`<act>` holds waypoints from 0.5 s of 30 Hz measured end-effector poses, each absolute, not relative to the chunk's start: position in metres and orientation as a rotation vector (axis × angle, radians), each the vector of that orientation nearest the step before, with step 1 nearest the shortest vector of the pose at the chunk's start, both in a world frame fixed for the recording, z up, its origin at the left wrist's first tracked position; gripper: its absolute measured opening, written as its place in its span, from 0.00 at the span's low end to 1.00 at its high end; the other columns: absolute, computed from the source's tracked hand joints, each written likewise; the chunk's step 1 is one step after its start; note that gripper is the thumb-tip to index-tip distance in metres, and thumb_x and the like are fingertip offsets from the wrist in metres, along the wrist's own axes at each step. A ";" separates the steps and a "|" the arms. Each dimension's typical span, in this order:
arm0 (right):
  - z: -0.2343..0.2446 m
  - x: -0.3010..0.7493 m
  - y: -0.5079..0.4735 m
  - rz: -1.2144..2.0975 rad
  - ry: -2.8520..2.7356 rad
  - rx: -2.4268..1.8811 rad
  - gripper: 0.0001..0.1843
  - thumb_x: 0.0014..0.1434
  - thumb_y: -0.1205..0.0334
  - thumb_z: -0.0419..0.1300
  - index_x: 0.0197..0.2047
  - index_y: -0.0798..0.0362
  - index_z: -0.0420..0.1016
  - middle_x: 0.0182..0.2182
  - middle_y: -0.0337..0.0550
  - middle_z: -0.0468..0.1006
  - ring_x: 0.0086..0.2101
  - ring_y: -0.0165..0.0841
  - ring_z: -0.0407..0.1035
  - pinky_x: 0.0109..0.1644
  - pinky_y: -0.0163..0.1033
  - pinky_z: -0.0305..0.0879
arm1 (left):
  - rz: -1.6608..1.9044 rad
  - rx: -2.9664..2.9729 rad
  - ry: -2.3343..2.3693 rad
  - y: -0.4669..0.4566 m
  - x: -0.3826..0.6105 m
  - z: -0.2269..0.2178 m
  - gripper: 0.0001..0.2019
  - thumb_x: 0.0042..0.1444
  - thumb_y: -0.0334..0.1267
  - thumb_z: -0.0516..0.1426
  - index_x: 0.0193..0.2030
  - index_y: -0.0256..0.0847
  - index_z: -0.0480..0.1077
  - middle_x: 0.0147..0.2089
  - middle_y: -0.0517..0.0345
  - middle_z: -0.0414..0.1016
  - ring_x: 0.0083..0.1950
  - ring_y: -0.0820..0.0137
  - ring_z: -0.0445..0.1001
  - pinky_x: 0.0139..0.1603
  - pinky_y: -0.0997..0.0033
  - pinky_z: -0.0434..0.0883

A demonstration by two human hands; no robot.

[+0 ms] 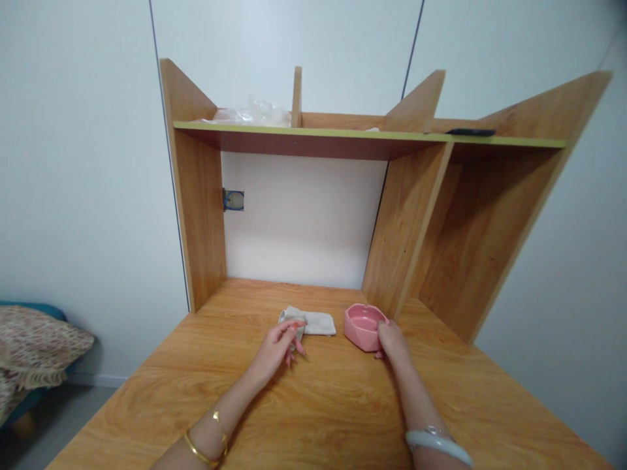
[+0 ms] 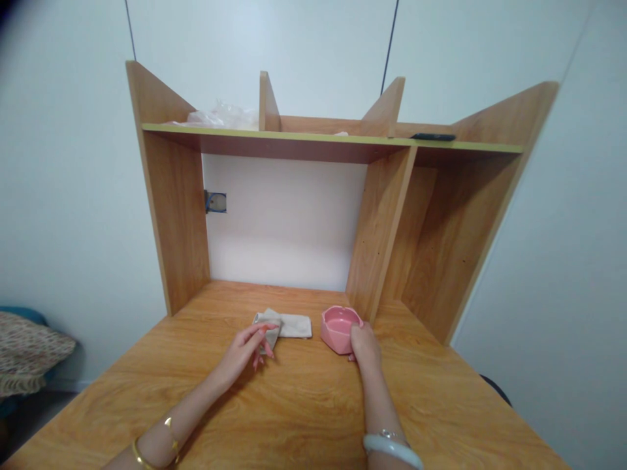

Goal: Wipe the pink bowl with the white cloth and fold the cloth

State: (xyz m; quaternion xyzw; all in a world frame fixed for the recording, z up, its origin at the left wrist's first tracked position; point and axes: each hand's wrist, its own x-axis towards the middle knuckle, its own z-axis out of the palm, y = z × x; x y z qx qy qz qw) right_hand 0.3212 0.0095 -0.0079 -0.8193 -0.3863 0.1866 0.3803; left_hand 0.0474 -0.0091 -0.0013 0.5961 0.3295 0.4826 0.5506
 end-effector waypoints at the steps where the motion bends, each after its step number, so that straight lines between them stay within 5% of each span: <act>1: -0.008 0.322 0.010 0.509 -0.982 -2.097 0.25 0.54 0.59 0.42 0.50 0.63 0.63 0.19 0.46 0.72 0.15 0.34 0.66 0.21 0.38 0.64 | 1.139 1.408 0.781 -0.009 0.048 -0.001 0.24 0.50 0.53 0.52 0.45 0.34 0.68 0.20 0.59 0.71 0.12 0.82 0.58 0.15 0.81 0.56; 9: -0.009 0.326 0.012 0.537 -0.966 -2.095 0.22 0.54 0.58 0.43 0.47 0.56 0.66 0.23 0.46 0.72 0.15 0.32 0.64 0.18 0.37 0.61 | 1.106 1.430 0.785 -0.006 0.048 -0.004 0.25 0.50 0.53 0.52 0.46 0.35 0.67 0.20 0.60 0.71 0.11 0.81 0.58 0.14 0.81 0.55; 15: -0.015 0.324 0.015 0.480 -0.945 -2.097 0.25 0.54 0.57 0.43 0.51 0.64 0.61 0.21 0.48 0.72 0.14 0.35 0.65 0.18 0.39 0.62 | 1.114 1.469 0.812 -0.008 0.048 -0.004 0.24 0.50 0.53 0.52 0.44 0.35 0.67 0.19 0.61 0.70 0.12 0.81 0.59 0.14 0.81 0.55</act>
